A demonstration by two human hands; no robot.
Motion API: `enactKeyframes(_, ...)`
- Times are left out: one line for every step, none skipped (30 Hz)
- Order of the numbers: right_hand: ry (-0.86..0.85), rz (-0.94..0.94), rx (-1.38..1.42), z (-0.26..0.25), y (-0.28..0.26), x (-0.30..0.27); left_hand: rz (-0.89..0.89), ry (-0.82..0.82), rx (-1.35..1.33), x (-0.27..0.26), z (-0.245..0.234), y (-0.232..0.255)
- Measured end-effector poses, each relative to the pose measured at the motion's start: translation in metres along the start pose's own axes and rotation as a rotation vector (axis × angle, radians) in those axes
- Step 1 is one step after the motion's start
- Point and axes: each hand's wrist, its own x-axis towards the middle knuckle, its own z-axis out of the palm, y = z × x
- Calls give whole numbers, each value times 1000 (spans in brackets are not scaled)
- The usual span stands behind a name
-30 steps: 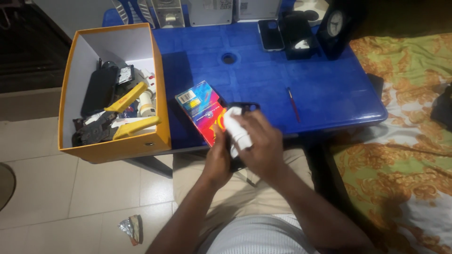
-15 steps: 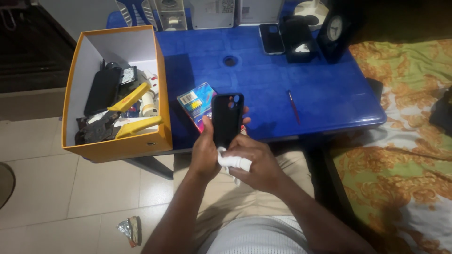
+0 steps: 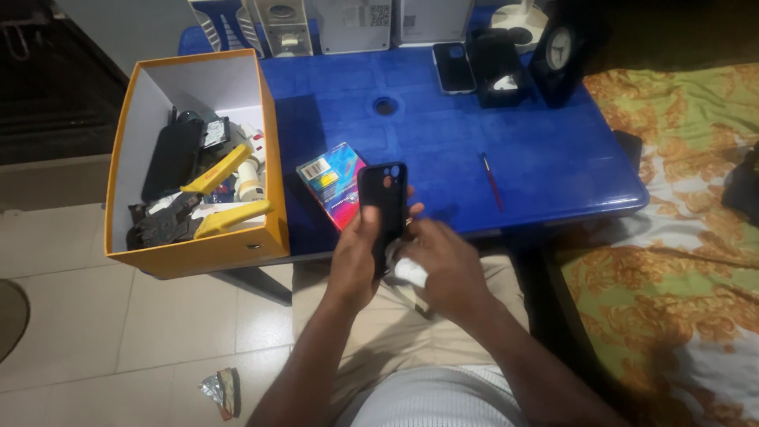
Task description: Cleaning various electronic items including a solar lamp, a phone, and a crimping tool using a white cloth.
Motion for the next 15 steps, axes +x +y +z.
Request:
enactKeyframes(54,1,38,-2,1,-1,-6,32,16,1,1,0)
enactKeyframes(53,0,36,-3,5,0,-5,32,15,2,-1,0)
enactKeyframes(144,-11,73,-5,9,0,-2,55,20,4,-3,0)
enactKeyframes(235,-22,111,-6,13,1,0,78,24,5,-5,0)
enactKeyframes(232,-22,113,-6,17,0,0,82,23,7,-6,0)
enactKeyframes(336,19,127,-6,21,-1,19,103,15,10,-7,0)
enactKeyframes(443,58,141,-7,25,-1,39,124,8,13,-8,1)
enactKeyframes(441,57,142,3,40,-10,40,126,8,15,-7,2)
enactKeyframes(440,372,556,12,55,-18,34,184,63,19,-6,3)
enactKeyframes(413,686,970,20,71,-25,27,241,118,23,-6,4)
enactKeyframes(413,684,969,22,72,-24,29,240,116,30,-13,-4)
enactKeyframes(404,658,945,23,73,-22,14,295,129,36,-21,-12)
enactKeyframes(392,637,926,26,72,-22,-5,356,143,40,-30,-20)
enactKeyframes(388,639,928,27,71,-22,-6,361,144,42,-34,-25)
enactKeyframes(319,652,769,27,71,-21,72,305,148,48,-36,-30)
